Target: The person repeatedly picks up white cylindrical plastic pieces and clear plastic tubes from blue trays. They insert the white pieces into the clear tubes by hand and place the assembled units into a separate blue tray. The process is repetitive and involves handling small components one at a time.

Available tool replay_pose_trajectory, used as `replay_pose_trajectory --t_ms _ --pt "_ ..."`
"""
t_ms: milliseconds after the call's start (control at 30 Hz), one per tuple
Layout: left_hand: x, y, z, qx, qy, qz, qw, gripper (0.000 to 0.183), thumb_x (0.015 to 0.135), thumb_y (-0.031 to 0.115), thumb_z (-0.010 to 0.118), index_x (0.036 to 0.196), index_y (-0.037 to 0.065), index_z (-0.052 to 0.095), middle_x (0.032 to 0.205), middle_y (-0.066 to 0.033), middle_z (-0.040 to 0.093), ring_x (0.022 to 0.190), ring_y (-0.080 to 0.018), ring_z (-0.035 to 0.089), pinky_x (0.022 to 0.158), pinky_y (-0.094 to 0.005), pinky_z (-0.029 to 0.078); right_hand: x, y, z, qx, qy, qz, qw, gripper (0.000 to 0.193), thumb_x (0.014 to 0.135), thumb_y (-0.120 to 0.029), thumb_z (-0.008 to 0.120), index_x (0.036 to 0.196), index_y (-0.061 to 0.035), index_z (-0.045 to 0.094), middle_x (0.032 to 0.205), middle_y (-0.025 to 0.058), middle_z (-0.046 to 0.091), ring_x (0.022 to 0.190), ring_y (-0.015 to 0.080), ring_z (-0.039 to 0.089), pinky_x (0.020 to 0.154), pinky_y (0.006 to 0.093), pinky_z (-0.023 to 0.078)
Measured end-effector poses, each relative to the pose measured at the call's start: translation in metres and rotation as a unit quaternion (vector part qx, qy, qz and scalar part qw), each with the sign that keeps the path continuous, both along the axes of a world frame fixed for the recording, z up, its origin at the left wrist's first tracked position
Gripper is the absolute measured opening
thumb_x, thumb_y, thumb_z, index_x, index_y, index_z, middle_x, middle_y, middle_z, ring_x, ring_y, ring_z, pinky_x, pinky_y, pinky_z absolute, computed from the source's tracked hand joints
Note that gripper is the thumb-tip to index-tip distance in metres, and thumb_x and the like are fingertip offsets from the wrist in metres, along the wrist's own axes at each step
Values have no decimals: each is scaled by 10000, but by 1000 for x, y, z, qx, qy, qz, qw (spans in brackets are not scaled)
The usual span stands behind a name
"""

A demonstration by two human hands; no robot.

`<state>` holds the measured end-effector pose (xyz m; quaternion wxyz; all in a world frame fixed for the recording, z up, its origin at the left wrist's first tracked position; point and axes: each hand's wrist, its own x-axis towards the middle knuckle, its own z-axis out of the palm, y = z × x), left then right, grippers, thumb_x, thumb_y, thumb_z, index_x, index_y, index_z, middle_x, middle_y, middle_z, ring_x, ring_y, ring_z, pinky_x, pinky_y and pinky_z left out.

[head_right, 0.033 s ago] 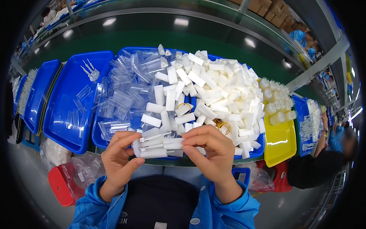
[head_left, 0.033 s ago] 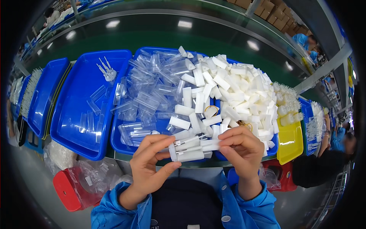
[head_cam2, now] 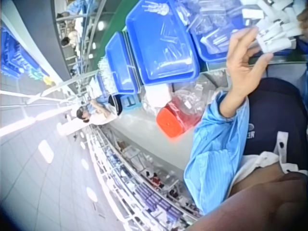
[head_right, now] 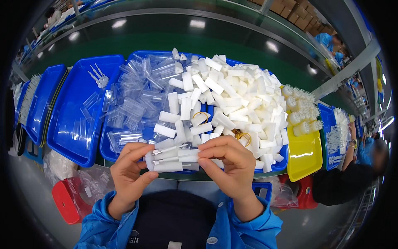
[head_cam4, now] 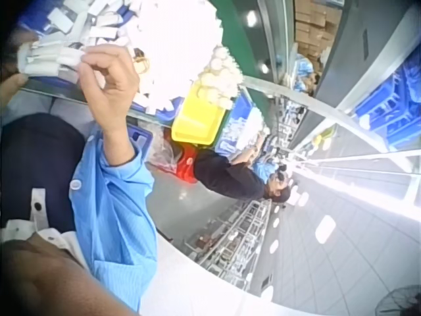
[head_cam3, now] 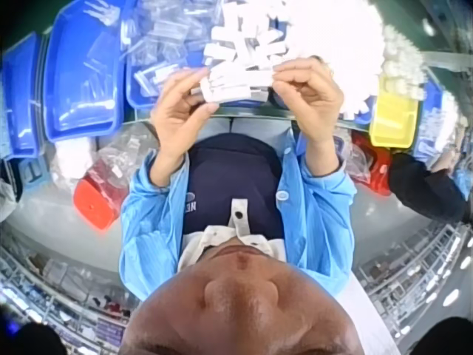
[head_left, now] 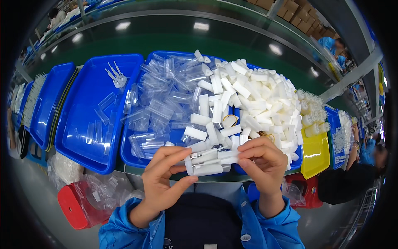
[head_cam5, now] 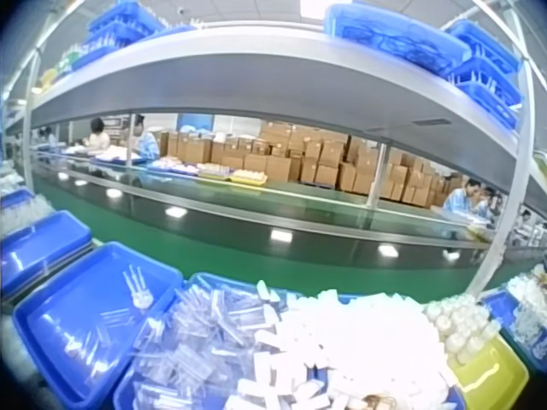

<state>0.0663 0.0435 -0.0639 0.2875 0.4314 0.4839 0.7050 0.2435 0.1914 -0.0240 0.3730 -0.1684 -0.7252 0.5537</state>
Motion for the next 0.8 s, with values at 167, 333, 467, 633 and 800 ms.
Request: replay_pose_trajectory --t_ms 167,333,467,633,800 --pt "-1 0 1 1 10 -5 1000 515 768 -76 726 1256 -60 560 1204 -176 508 1102 -252 592 916 -347 566 -3 -3 1 -30 20 -7 999 216 738 135 688 943 66 681 1029 158 614 921 186 632 815 270 533" --pt "-6 1 3 -23 55 3 998 529 745 -73 747 1246 -48 578 1179 -165 535 1083 -246 600 886 -340 580 -3 -3 5 38 -25 -41 998 234 715 137 693 935 58 687 1029 154 617 923 189 635 821 273 529" --pt "-5 1 2 -18 46 7 999 531 729 -53 770 1231 -29 602 1160 -147 557 1053 -231 612 859 -327 590 -4 -4 6 47 -28 -20 998 237 701 108 716 927 39 699 1010 147 631 917 195 643 793 277 529" --pt "-4 1 5 -55 70 -6 996 529 718 -10 797 1218 -5 622 1131 -119 580 1021 -205 623 820 -304 599 -8 -6 8 110 -54 -10 992 221 693 56 747 904 -6 717 947 124 669 854 202 661 735 266 519" --pt "0 3 5 -51 77 -7 996 525 718 0 801 1213 -5 626 1131 -119 582 1015 -204 627 813 -302 600 -18 -17 5 134 -62 3 989 169 717 21 748 875 -31 719 938 106 682 826 193 667 715 265 516"
